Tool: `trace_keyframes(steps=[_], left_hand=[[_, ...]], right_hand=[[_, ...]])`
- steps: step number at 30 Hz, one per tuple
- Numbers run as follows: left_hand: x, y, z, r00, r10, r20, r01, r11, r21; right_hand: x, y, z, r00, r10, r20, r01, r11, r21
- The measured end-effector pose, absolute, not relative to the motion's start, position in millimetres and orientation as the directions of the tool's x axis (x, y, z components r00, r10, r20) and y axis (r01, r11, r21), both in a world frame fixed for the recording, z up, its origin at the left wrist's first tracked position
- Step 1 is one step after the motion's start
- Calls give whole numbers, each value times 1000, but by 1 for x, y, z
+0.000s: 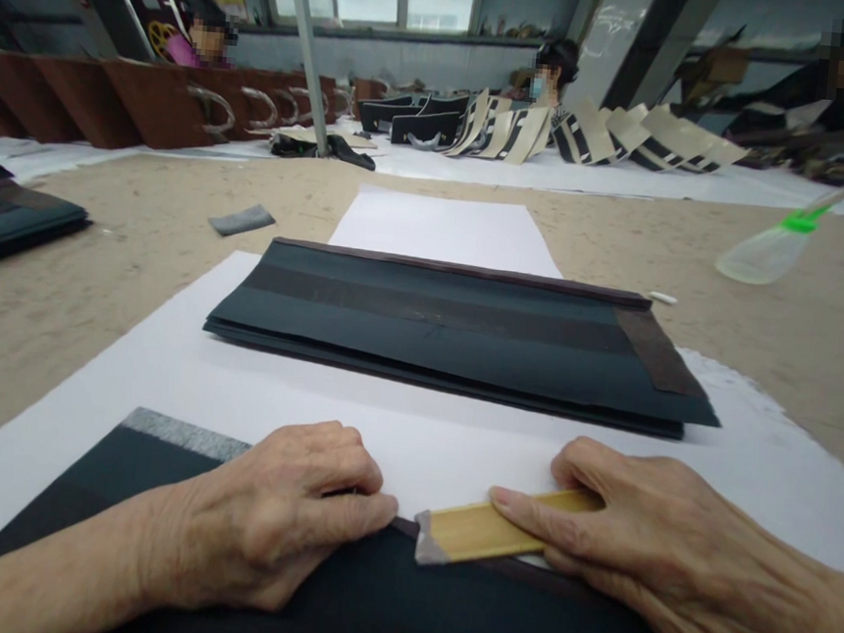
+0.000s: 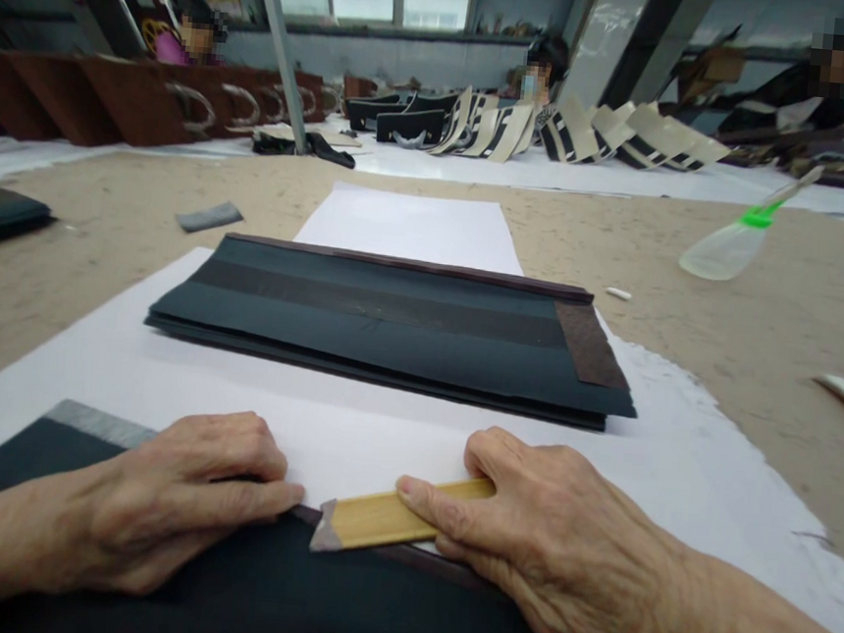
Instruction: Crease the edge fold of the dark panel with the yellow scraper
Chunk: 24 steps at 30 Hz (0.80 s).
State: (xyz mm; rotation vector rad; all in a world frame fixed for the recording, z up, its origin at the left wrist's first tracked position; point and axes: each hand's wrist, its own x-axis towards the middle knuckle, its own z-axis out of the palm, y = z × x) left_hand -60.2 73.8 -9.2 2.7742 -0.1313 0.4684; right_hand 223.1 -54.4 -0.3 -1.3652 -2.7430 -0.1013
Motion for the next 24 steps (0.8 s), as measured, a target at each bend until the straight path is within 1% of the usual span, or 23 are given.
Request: trace_keyframes(steps=[3, 5, 10, 12, 16, 21, 24], left_hand=[[-75, 82, -12, 924, 13, 382, -138, -921, 363], [-82, 86, -13, 912, 38, 409, -131, -916, 379], [-84, 86, -9, 932, 8, 361, -109, -947, 301], [-82, 86, -7, 933, 2, 361, -111, -950, 292], [-80, 86, -8, 924, -15, 383, -127, -955, 269], [-81, 85, -7, 935, -27, 354, -119, -963, 243], [-92, 89, -5, 933, -5, 359, -107, -959, 264]], right_hand=[[223, -52, 1, -606, 788, 111, 794, 608, 14], [221, -50, 2, -611, 782, 121, 789, 615, 13], [215, -43, 0, -635, 763, 120, 772, 632, 72], [212, -41, -1, -643, 758, 110, 766, 637, 86], [205, -35, -2, -643, 759, 104, 766, 640, 61], [196, -29, -1, -641, 759, 110, 767, 641, 44], [195, -26, 0, -655, 748, 104, 754, 656, 24]])
